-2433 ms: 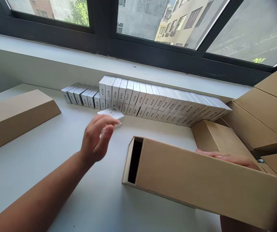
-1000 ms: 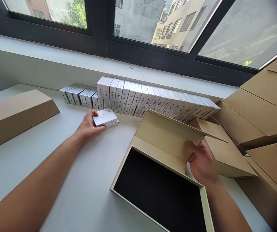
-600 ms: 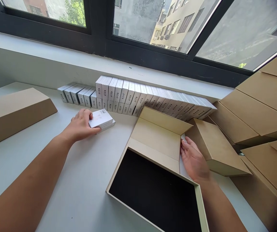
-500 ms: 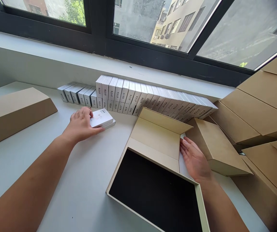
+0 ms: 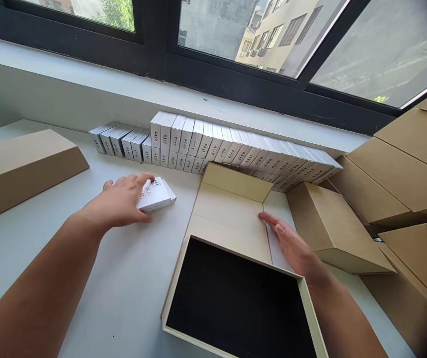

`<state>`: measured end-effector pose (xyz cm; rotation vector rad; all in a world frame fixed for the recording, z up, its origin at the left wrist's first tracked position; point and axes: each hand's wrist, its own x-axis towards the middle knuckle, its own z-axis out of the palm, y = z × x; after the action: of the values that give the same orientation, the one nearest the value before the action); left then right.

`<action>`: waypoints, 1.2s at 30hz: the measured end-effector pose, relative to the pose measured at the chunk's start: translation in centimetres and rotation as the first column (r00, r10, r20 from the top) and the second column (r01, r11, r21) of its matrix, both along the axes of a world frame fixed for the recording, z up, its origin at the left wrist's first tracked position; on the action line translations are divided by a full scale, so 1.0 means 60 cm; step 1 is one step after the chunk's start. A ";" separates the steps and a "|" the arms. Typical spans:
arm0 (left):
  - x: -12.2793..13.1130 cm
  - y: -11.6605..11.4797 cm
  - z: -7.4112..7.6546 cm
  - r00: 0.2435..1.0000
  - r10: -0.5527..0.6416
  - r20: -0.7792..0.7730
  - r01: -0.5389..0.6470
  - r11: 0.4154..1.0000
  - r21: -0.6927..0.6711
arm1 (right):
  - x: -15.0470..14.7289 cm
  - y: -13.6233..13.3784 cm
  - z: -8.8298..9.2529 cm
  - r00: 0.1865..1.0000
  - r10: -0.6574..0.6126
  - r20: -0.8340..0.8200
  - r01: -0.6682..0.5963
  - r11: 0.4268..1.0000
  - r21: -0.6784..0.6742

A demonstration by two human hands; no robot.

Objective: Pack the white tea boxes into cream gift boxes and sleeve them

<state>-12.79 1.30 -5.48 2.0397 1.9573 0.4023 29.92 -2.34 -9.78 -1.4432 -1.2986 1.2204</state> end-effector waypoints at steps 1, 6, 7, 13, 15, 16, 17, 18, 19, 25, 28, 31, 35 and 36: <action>0.004 0.000 -0.003 1.000 0.021 0.013 -0.021 0.999 0.028 | 0.002 0.000 -0.001 1.000 0.022 0.021 -0.022 1.000 -0.010; 0.029 -0.001 -0.008 0.997 0.076 -0.003 -0.074 0.983 0.167 | 0.007 0.003 -0.005 0.998 0.009 0.057 -0.008 1.000 -0.008; 0.032 -0.002 -0.005 0.996 0.085 -0.013 -0.083 0.986 0.148 | 0.006 0.004 -0.006 0.999 -0.018 0.043 0.018 1.000 0.014; 0.044 -0.006 0.005 0.992 0.117 -0.047 -0.115 0.992 0.049 | 0.001 0.006 -0.006 0.998 -0.064 0.004 0.063 0.996 0.060; 0.052 -0.006 0.000 0.993 0.121 -0.004 -0.120 0.988 0.102 | -0.002 0.005 -0.003 0.998 -0.061 0.031 0.059 0.996 0.061; 0.058 -0.006 -0.003 0.992 0.117 0.039 -0.122 0.982 0.144 | -0.003 0.005 -0.001 0.997 -0.062 0.049 0.058 0.996 0.069; 0.063 -0.007 -0.006 0.990 0.110 0.094 -0.126 0.973 0.192 | -0.005 0.005 0.000 0.996 -0.063 0.065 0.058 0.995 0.083; 0.068 -0.007 -0.007 0.984 0.097 0.152 -0.132 0.961 0.242 | -0.007 0.005 0.001 0.995 -0.066 0.079 0.058 0.993 0.101; 0.073 -0.008 -0.008 0.975 0.081 0.205 -0.139 0.947 0.290 | -0.008 0.005 0.002 0.994 -0.068 0.090 0.057 0.991 0.119; 0.094 -0.009 -0.015 0.984 0.055 0.167 -0.108 0.939 0.327 | -0.006 0.002 -0.001 0.992 -0.072 0.106 0.054 0.985 0.164; 0.100 -0.006 -0.018 0.994 0.091 0.061 -0.102 0.972 0.212 | -0.001 0.001 -0.006 0.992 -0.073 0.106 0.055 0.984 0.167; 0.092 -0.003 -0.011 0.992 0.116 -0.040 -0.111 0.987 0.117 | 0.001 -0.001 -0.008 0.992 -0.065 0.110 0.048 0.987 0.154; 0.048 -0.012 0.000 0.996 0.056 -0.069 -0.057 0.998 -0.004 | -0.002 -0.004 -0.003 0.992 -0.081 0.101 0.067 0.988 0.136; 0.036 -0.017 0.000 0.997 0.042 -0.060 -0.044 0.999 -0.028 | -0.002 -0.004 -0.003 0.992 -0.088 0.096 0.075 0.989 0.130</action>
<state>-10.63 0.30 -5.47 2.0168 2.0322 0.3242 29.77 -2.58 -9.95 -1.4676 -1.3461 1.0044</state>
